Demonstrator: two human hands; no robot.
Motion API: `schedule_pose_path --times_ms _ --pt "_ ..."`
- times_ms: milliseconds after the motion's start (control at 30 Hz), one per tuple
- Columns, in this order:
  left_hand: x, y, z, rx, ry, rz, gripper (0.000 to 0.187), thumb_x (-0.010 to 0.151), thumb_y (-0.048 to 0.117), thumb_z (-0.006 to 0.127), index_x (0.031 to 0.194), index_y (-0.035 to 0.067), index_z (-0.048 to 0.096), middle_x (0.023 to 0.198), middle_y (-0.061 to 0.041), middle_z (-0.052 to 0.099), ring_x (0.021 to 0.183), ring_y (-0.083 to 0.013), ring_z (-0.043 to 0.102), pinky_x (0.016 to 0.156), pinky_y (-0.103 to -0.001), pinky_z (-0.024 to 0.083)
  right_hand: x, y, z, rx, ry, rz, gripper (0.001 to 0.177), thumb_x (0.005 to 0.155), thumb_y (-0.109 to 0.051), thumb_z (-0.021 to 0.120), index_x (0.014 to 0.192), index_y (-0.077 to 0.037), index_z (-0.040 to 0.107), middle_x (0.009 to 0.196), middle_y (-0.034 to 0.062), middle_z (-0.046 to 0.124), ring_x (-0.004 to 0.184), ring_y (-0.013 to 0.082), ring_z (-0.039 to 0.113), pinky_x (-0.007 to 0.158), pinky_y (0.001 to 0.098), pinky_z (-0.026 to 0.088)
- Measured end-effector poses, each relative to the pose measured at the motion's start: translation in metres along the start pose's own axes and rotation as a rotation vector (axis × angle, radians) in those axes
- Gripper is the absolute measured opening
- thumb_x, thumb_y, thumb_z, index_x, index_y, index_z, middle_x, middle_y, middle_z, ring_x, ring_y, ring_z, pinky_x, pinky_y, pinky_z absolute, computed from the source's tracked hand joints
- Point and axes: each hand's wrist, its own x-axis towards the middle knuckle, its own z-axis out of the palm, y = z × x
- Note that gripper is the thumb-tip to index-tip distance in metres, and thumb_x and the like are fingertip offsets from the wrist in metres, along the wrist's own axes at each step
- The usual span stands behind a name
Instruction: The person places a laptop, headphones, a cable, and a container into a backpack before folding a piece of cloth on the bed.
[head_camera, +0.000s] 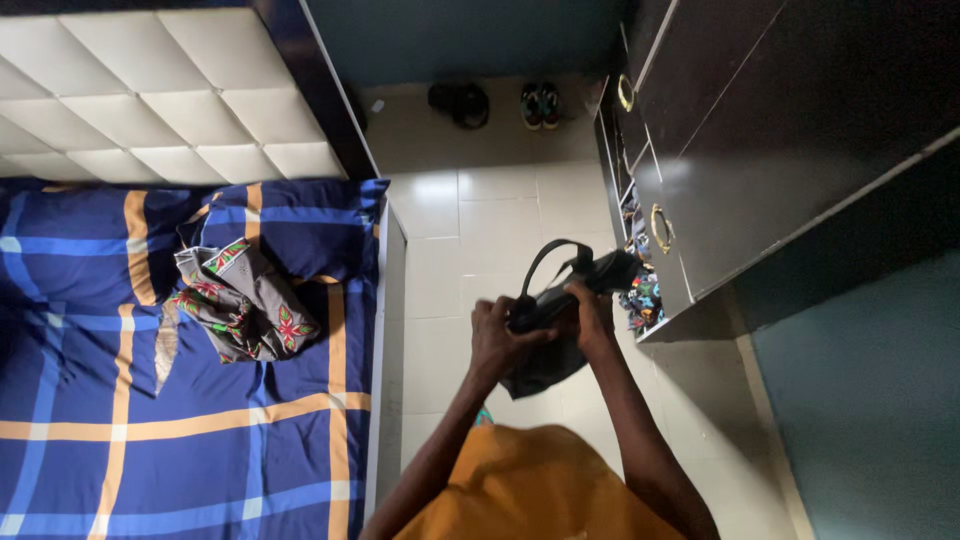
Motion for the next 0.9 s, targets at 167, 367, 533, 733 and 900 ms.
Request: schedule_pose_path --times_ms 167,367,533,733,900 --pt "0.091 0.0 -0.005 -0.101 0.01 0.16 0.056 0.068 0.036 0.096 0.104 0.002 0.068 0.106 -0.015 0.066 0.101 -0.0289 0.063 0.083 -0.042 0.057 0.027 -0.034 0.046 -0.004 -0.066 -0.003 0.026 0.08 -0.018 0.074 0.102 -0.009 0.063 0.086 0.0066 0.069 0.07 0.0238 0.071 0.054 0.0421 0.063" --pt "0.2 0.008 0.009 -0.5 -0.084 0.09 0.035 0.092 0.016 0.072 0.122 0.001 0.065 0.09 -0.007 0.074 0.08 -0.0122 0.069 0.071 -0.029 0.057 0.109 -0.058 0.088 -0.072 -0.155 0.033 0.027 0.085 -0.023 0.072 0.106 -0.008 0.065 0.083 0.0064 0.071 0.064 0.0206 0.071 0.049 0.0387 0.062" --pt "0.292 0.016 0.025 -0.543 -0.013 0.032 0.026 0.093 0.015 0.074 0.112 -0.002 0.07 0.084 -0.008 0.072 0.074 -0.011 0.065 0.067 -0.028 0.055 0.185 -0.088 0.129 -0.127 -0.265 0.062 0.03 0.086 -0.029 0.072 0.106 -0.008 0.066 0.084 0.0048 0.071 0.065 0.0204 0.072 0.049 0.0395 0.062" --pt "0.403 0.029 0.037 -0.488 0.099 0.016 0.026 0.085 0.019 0.082 0.097 -0.002 0.072 0.08 -0.005 0.072 0.072 -0.0096 0.067 0.066 -0.027 0.056 0.277 -0.134 0.176 -0.194 -0.487 0.011 0.044 0.092 -0.044 0.07 0.102 -0.002 0.071 0.085 0.0051 0.071 0.068 0.0155 0.071 0.052 0.036 0.062" --pt "0.456 0.03 0.047 -0.5 0.187 -0.039 0.03 0.084 0.021 0.086 0.09 -0.002 0.069 0.073 -0.006 0.065 0.065 -0.0102 0.057 0.059 -0.028 0.049 0.343 -0.151 0.197 -0.262 -0.606 0.02 0.052 0.091 -0.05 0.073 0.094 0.003 0.072 0.079 0.0059 0.07 0.064 0.0157 0.068 0.049 0.0304 0.058"
